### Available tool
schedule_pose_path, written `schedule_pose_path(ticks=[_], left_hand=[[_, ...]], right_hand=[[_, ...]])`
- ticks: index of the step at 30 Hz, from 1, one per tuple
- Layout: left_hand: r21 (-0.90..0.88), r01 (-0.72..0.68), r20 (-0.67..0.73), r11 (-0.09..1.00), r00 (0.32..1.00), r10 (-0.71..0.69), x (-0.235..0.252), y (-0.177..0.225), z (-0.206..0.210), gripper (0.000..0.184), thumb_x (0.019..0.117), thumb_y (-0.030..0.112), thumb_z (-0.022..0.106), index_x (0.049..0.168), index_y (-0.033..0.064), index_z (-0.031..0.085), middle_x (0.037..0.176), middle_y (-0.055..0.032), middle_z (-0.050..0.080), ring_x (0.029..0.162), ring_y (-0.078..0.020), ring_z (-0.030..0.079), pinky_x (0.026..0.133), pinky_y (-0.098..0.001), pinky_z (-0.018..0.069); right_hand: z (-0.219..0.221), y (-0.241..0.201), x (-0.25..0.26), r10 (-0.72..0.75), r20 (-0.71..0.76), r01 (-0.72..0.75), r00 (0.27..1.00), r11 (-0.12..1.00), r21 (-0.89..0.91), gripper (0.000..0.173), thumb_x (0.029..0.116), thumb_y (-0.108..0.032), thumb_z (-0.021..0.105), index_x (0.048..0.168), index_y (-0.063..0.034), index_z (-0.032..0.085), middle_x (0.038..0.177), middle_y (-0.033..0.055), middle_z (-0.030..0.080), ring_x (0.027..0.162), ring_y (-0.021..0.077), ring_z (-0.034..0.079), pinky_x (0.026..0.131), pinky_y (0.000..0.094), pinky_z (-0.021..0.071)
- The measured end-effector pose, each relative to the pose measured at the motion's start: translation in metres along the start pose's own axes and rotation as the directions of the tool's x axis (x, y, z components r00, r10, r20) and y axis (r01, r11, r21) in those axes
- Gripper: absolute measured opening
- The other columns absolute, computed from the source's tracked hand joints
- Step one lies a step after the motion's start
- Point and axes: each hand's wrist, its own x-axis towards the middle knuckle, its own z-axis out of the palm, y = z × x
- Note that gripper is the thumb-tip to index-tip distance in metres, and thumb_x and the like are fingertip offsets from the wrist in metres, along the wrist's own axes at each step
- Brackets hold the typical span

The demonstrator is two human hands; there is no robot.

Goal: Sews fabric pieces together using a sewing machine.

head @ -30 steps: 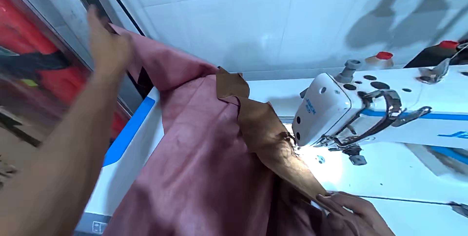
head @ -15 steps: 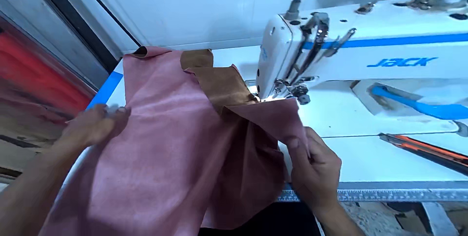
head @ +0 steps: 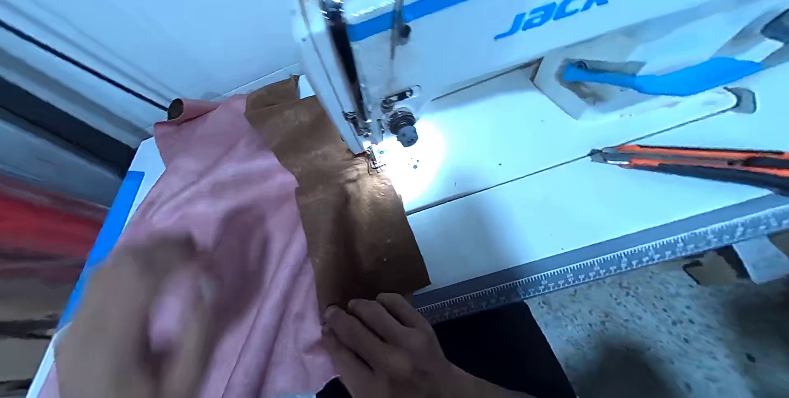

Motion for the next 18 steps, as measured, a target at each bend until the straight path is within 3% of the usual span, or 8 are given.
schedule_pose_path(ticks=[2, 4, 5, 8, 11, 13, 16, 18], left_hand=[[-0.133, -0.213, 0.049, 0.968, 0.974, 0.221, -0.030, 0.043, 0.023, 0.042, 0.1003, 0.050, 0.055, 0.118, 0.0125, 0.063, 0.117, -0.0083, 0.069, 0.120, -0.0216, 0.062, 0.106, -0.0409, 0.0459], [-0.120, -0.250, 0.074, 0.961, 0.963, 0.260, -0.056, 0.061, 0.046, 0.050, 0.0960, 0.053, 0.061, 0.135, 0.0214, 0.055, 0.134, 0.0004, 0.064, 0.139, -0.0170, 0.049, 0.121, -0.0413, 0.0303], [-0.084, -0.240, 0.034, 0.967, 0.969, 0.244, -0.064, 0.061, 0.055, 0.043, 0.0972, 0.044, 0.062, 0.132, 0.0197, 0.058, 0.128, -0.0007, 0.066, 0.136, -0.0184, 0.052, 0.120, -0.0421, 0.0324], [0.011, -0.274, 0.023, 0.962, 0.961, 0.274, -0.077, 0.032, 0.060, 0.016, 0.1009, 0.018, 0.055, 0.100, 0.0140, 0.070, 0.094, -0.0030, 0.071, 0.109, -0.0217, 0.066, 0.110, -0.0422, 0.0429], [0.133, -0.325, 0.130, 0.936, 0.942, 0.309, -0.080, -0.006, 0.040, 0.019, 0.1003, 0.016, 0.057, 0.112, 0.0183, 0.073, 0.108, -0.0029, 0.072, 0.115, -0.0230, 0.064, 0.108, -0.0439, 0.0435], [0.099, -0.314, 0.159, 0.944, 0.942, 0.296, -0.074, -0.022, 0.023, 0.016, 0.0986, 0.019, 0.060, 0.107, 0.0183, 0.073, 0.108, -0.0036, 0.072, 0.116, -0.0237, 0.063, 0.108, -0.0465, 0.0418], [-0.330, -0.043, 0.180, 0.943, 0.978, 0.108, -0.042, -0.007, 0.000, 0.030, 0.1017, 0.030, 0.056, 0.105, 0.0057, 0.073, 0.106, -0.0099, 0.073, 0.113, -0.0177, 0.064, 0.106, -0.0339, 0.0428], [-0.553, 0.258, 0.182, 0.792, 0.965, -0.188, -0.011, 0.017, -0.015, 0.039, 0.1078, 0.032, 0.050, 0.113, -0.0015, 0.068, 0.111, -0.0104, 0.070, 0.114, -0.0111, 0.063, 0.104, -0.0292, 0.0467]], right_hand=[[0.007, -0.007, 0.005, 0.051, -0.093, -0.044, 0.994, 0.996, 0.083, 0.016, 0.0969, -0.020, 0.064, 0.102, -0.0156, 0.079, 0.110, 0.0024, 0.076, 0.100, 0.0193, 0.070, 0.093, 0.0389, 0.0536], [0.008, -0.015, 0.007, 0.083, -0.154, -0.063, 0.985, 0.989, 0.131, 0.016, 0.0964, -0.017, 0.063, 0.100, -0.0150, 0.079, 0.107, 0.0028, 0.076, 0.099, 0.0188, 0.070, 0.093, 0.0381, 0.0531], [0.004, -0.018, 0.006, 0.075, -0.145, -0.054, 0.987, 0.988, 0.143, 0.017, 0.0967, -0.018, 0.063, 0.099, -0.0151, 0.079, 0.106, 0.0022, 0.076, 0.100, 0.0185, 0.069, 0.094, 0.0379, 0.0523], [-0.034, -0.013, -0.006, 0.019, -0.034, -0.011, 0.999, 0.975, 0.224, 0.018, 0.0984, -0.032, 0.065, 0.100, -0.0180, 0.078, 0.106, -0.0020, 0.075, 0.107, 0.0157, 0.068, 0.099, 0.0367, 0.0521], [-0.086, 0.036, -0.018, 0.141, -0.062, -0.122, 0.988, 0.963, 0.242, 0.021, 0.0925, -0.031, 0.066, 0.104, -0.0175, 0.078, 0.111, 0.0032, 0.076, 0.106, 0.0186, 0.071, 0.095, 0.0398, 0.0564], [-0.118, 0.068, -0.019, 0.208, -0.085, -0.194, 0.974, 0.970, 0.145, 0.020, 0.0949, -0.026, 0.067, 0.108, -0.0160, 0.077, 0.110, 0.0038, 0.076, 0.104, 0.0168, 0.072, 0.090, 0.0369, 0.0592], [-0.163, 0.085, -0.012, 0.175, -0.080, -0.169, 0.981, 0.983, 0.074, 0.016, 0.0946, -0.020, 0.069, 0.108, -0.0167, 0.077, 0.109, -0.0019, 0.075, 0.105, 0.0136, 0.071, 0.087, 0.0340, 0.0622], [-0.175, 0.105, -0.012, 0.145, -0.013, -0.144, 0.989, 0.988, 0.053, 0.018, 0.0949, -0.022, 0.067, 0.110, -0.0193, 0.077, 0.113, -0.0033, 0.074, 0.108, 0.0132, 0.070, 0.089, 0.0329, 0.0611]])
